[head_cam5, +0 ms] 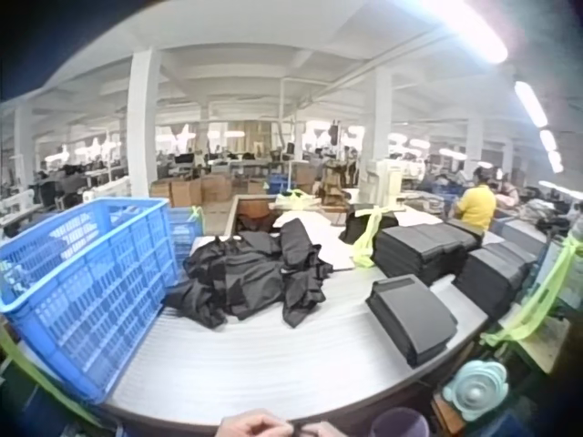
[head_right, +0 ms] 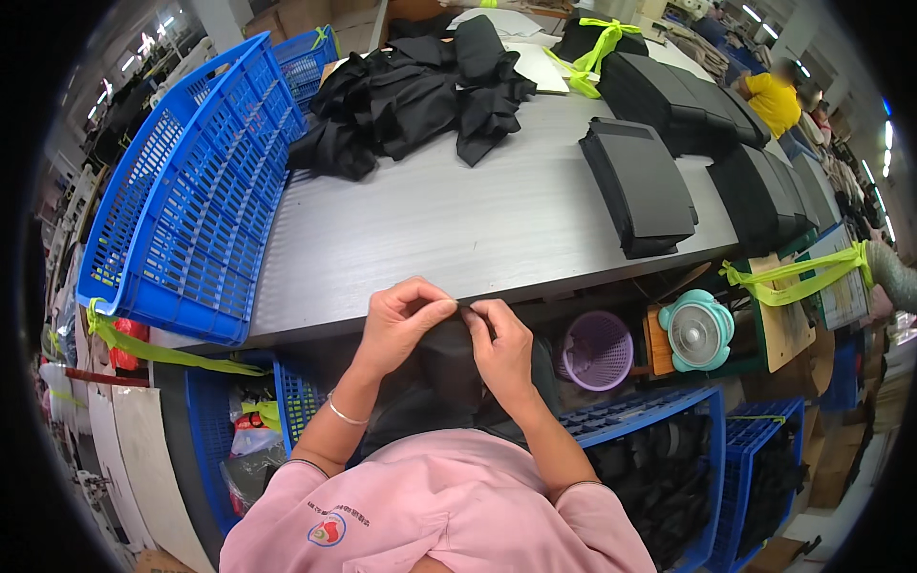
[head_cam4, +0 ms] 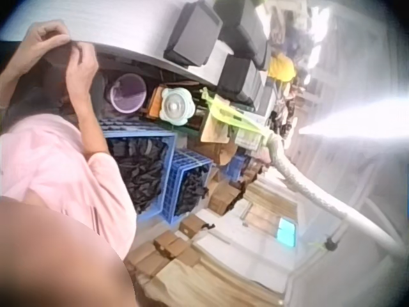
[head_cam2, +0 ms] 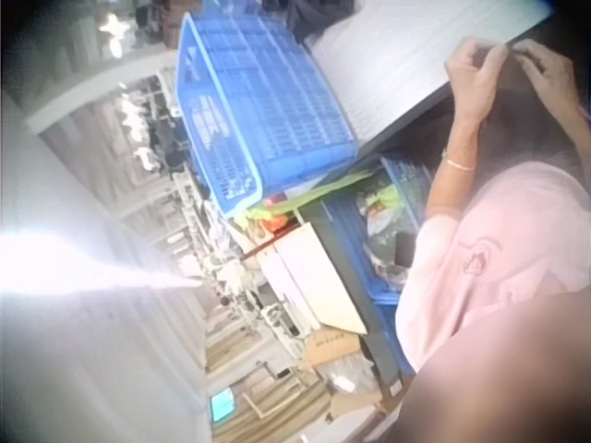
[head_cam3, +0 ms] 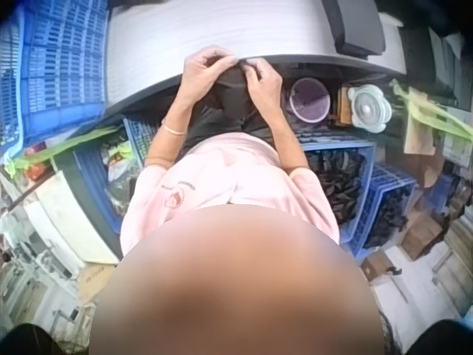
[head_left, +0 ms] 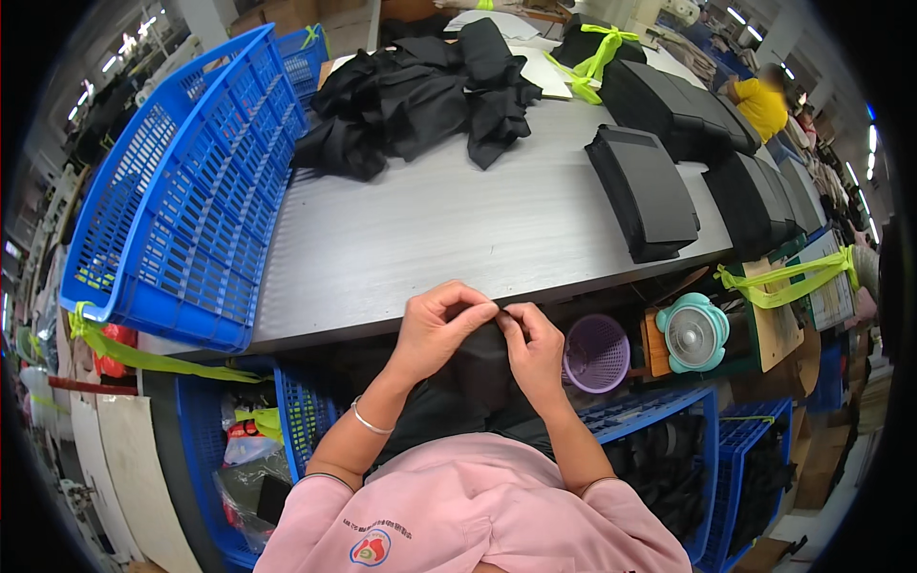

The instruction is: The recorder is sorting and inspecting black fabric components, likely for garment or bag manufacturing.

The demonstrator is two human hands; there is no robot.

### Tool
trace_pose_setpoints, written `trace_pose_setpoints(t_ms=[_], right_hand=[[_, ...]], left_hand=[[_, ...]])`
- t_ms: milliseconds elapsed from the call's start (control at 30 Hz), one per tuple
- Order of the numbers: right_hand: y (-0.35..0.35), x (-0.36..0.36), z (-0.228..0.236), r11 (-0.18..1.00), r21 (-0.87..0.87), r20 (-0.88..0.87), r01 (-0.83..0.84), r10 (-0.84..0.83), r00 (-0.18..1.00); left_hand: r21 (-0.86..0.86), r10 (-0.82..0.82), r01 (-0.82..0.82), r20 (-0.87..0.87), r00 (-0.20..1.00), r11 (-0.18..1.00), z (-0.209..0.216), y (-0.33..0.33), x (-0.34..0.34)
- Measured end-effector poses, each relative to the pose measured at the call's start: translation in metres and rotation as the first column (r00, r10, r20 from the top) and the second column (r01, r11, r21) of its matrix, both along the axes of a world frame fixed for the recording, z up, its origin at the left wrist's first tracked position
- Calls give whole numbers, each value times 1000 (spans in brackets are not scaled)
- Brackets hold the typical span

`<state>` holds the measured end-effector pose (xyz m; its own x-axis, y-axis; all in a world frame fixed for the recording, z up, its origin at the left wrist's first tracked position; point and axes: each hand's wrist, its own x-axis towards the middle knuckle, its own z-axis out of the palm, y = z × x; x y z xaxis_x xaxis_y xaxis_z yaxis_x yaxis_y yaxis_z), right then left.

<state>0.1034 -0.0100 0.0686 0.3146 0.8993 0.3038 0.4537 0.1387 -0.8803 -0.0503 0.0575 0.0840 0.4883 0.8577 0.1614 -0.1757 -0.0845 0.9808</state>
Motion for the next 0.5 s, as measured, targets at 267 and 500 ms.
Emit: trace_pose_setpoints(t_ms=[267, 500], right_hand=[[-3, 0, 11, 956, 282, 155, -77, 34, 987], [10, -27, -48, 866, -47, -410, -497, 437, 800]], left_hand=[[-739, -186, 484, 453, 872, 469, -40, -34, -12], [-201, -598, 745, 482, 640, 635, -177, -81, -21]])
